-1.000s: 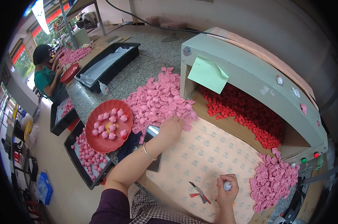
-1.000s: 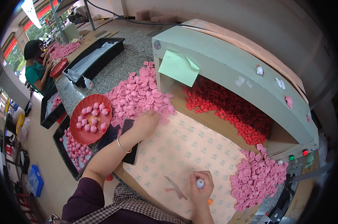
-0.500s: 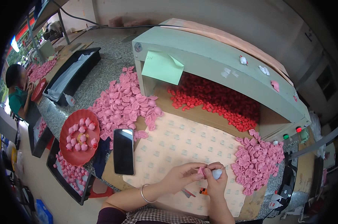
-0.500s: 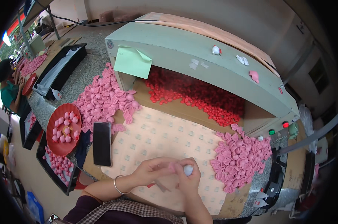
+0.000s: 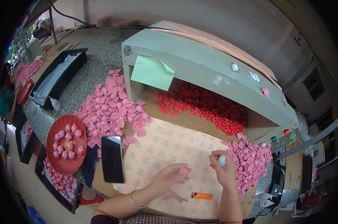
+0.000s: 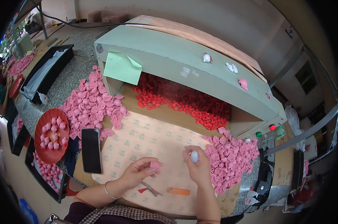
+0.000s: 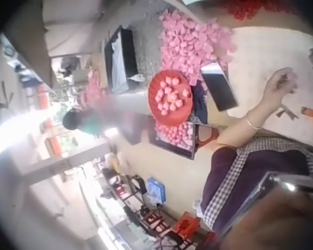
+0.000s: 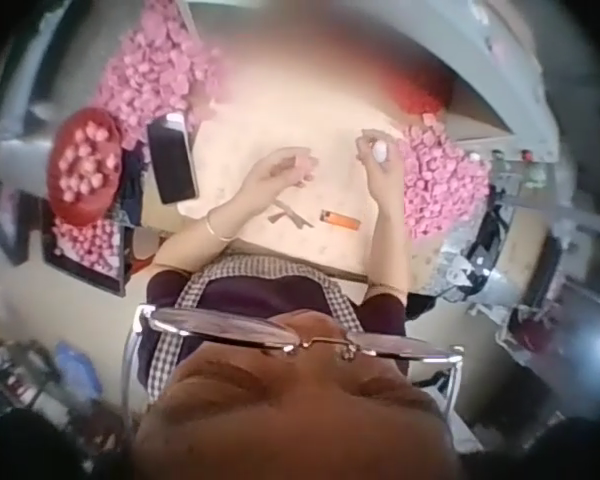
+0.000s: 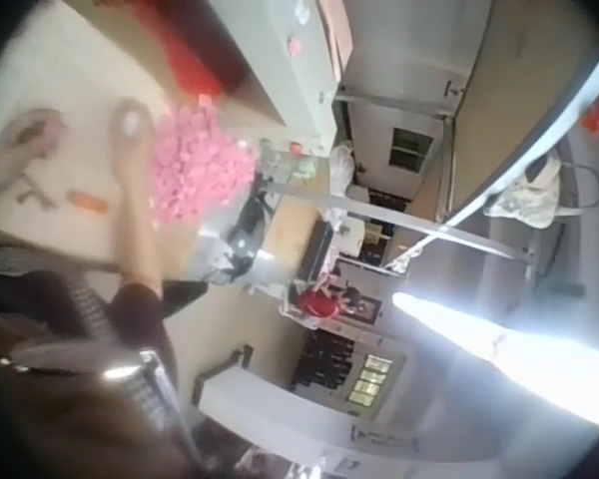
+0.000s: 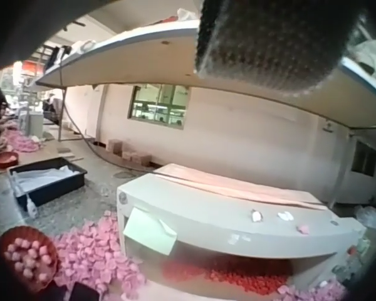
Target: The person assembles small pink and white toy components using glue from a bottle.
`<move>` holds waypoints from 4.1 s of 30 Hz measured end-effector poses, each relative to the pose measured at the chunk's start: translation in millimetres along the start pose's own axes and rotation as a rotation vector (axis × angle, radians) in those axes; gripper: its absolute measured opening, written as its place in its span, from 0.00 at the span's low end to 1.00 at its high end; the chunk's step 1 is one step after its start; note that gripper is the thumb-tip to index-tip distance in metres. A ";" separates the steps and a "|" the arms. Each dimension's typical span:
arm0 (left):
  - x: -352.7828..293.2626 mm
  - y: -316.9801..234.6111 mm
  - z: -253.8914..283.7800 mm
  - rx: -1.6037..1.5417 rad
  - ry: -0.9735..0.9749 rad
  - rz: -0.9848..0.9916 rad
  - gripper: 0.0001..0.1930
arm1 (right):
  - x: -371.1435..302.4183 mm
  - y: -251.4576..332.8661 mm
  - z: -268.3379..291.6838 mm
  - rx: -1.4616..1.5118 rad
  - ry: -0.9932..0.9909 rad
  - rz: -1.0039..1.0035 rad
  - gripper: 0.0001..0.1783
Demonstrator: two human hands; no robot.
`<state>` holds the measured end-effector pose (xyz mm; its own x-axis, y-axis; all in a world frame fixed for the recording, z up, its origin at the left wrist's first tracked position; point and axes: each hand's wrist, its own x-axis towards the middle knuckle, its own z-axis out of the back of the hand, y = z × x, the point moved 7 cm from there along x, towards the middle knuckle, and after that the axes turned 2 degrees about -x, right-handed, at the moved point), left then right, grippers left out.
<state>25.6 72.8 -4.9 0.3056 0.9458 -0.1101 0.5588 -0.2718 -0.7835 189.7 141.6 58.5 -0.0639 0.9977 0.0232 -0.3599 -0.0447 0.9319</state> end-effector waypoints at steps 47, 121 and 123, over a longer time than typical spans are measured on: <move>0.6 -6.4 -4.4 0.090 0.091 -0.063 0.19 | -40.3 51.6 -36.8 0.042 0.493 0.474 0.10; 1.5 0.9 2.3 -0.403 0.057 0.006 0.22 | -53.7 29.0 -19.0 0.405 0.044 0.211 0.11; 1.6 -0.4 0.2 -0.414 0.063 0.005 0.22 | -52.8 38.0 -13.6 0.451 -0.078 0.291 0.10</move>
<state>25.7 74.5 -4.9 0.3484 0.9350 -0.0658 0.8161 -0.3371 -0.4695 166.7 86.5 87.8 -0.0256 0.9489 0.3145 0.0985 -0.3106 0.9454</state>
